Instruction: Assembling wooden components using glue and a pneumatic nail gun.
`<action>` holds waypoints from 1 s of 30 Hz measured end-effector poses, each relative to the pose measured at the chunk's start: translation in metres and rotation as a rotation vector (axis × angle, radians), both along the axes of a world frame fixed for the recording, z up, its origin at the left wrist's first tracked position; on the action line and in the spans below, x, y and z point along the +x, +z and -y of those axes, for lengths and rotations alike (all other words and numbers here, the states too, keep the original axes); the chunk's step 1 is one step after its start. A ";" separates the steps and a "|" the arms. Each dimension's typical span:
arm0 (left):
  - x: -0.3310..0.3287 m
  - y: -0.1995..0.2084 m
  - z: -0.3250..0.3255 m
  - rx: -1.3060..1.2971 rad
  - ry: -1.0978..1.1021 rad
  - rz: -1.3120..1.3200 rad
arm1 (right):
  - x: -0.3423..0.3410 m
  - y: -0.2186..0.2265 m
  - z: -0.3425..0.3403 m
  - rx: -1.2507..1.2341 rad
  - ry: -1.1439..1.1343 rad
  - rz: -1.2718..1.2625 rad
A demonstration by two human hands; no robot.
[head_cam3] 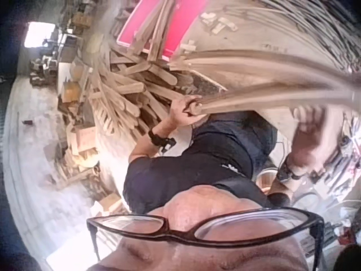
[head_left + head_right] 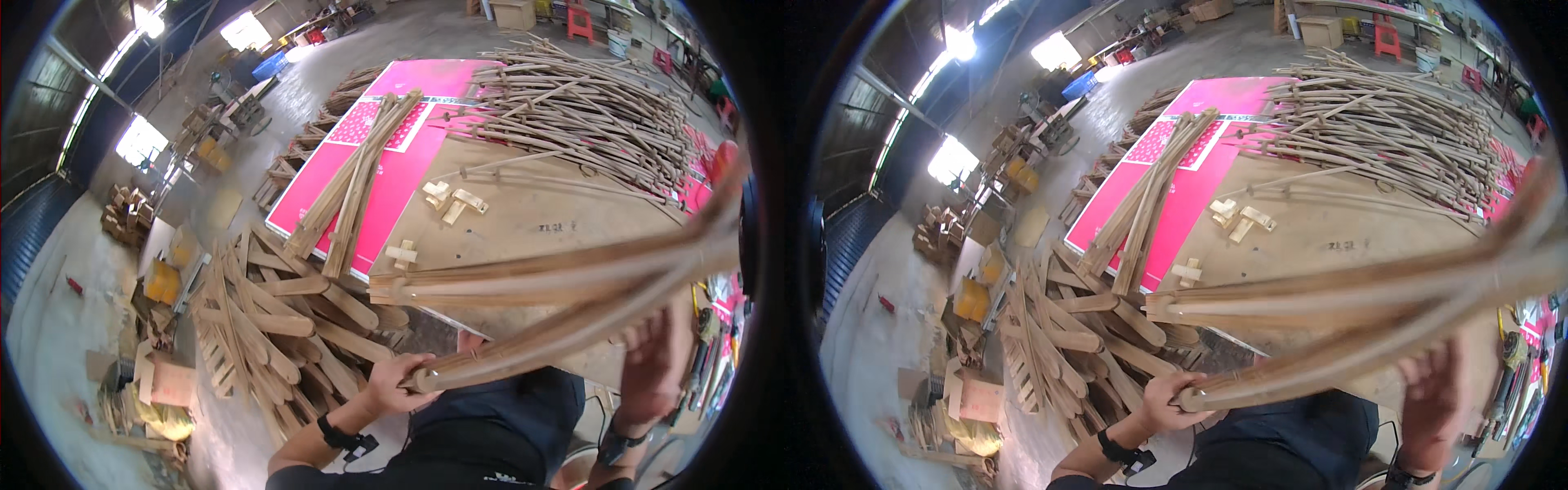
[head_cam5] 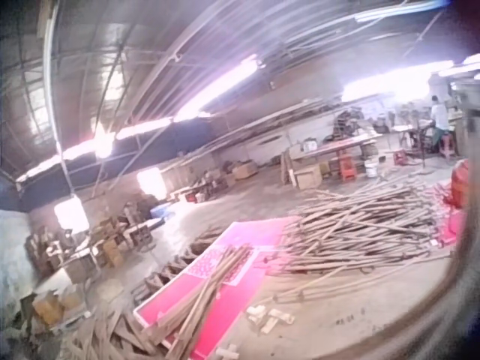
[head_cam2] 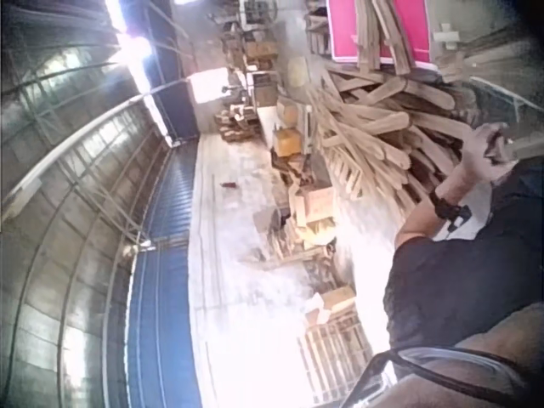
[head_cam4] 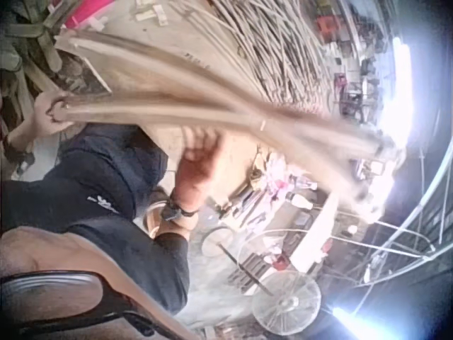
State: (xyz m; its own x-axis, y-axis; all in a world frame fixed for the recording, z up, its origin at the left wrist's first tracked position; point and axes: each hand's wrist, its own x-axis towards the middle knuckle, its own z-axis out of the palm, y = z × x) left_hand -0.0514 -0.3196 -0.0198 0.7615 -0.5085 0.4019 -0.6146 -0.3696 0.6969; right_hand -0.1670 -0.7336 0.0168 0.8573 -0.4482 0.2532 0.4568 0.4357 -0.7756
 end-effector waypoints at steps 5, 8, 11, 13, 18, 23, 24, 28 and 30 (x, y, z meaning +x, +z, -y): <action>0.016 0.029 -0.019 0.079 0.251 0.003 | 0.064 0.014 -0.064 -1.231 0.041 -0.064; 0.049 0.032 -0.030 -0.123 0.596 -0.147 | 0.063 -0.036 -0.067 -1.350 -0.054 -0.131; 0.093 0.048 -0.046 -0.022 0.843 0.048 | 0.060 -0.077 -0.066 -1.384 -0.090 -0.293; 0.128 0.044 -0.070 0.062 0.912 0.132 | 0.060 -0.091 -0.065 -1.401 -0.154 -0.308; 0.194 0.030 -0.099 0.236 0.999 0.080 | 0.059 -0.115 -0.059 -1.434 -0.186 -0.335; 0.223 0.000 -0.126 0.279 0.989 0.132 | 0.059 -0.116 -0.060 -1.489 -0.208 -0.292; 0.227 -0.003 -0.126 0.296 0.995 0.097 | 0.059 -0.117 -0.060 -1.488 -0.213 -0.297; 0.239 -0.018 -0.132 0.336 0.993 0.061 | 0.058 -0.117 -0.059 -1.504 -0.210 -0.288; 0.241 -0.019 -0.136 0.322 0.980 0.072 | 0.059 -0.115 -0.060 -1.514 -0.208 -0.274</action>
State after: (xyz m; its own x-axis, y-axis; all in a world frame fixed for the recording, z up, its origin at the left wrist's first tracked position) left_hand 0.1897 -0.1835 -0.0386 0.8789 0.2307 0.4175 0.0207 -0.8929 0.4498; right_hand -0.1080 -0.6740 -0.0981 0.9090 -0.0405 0.4149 0.1830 -0.8555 -0.4844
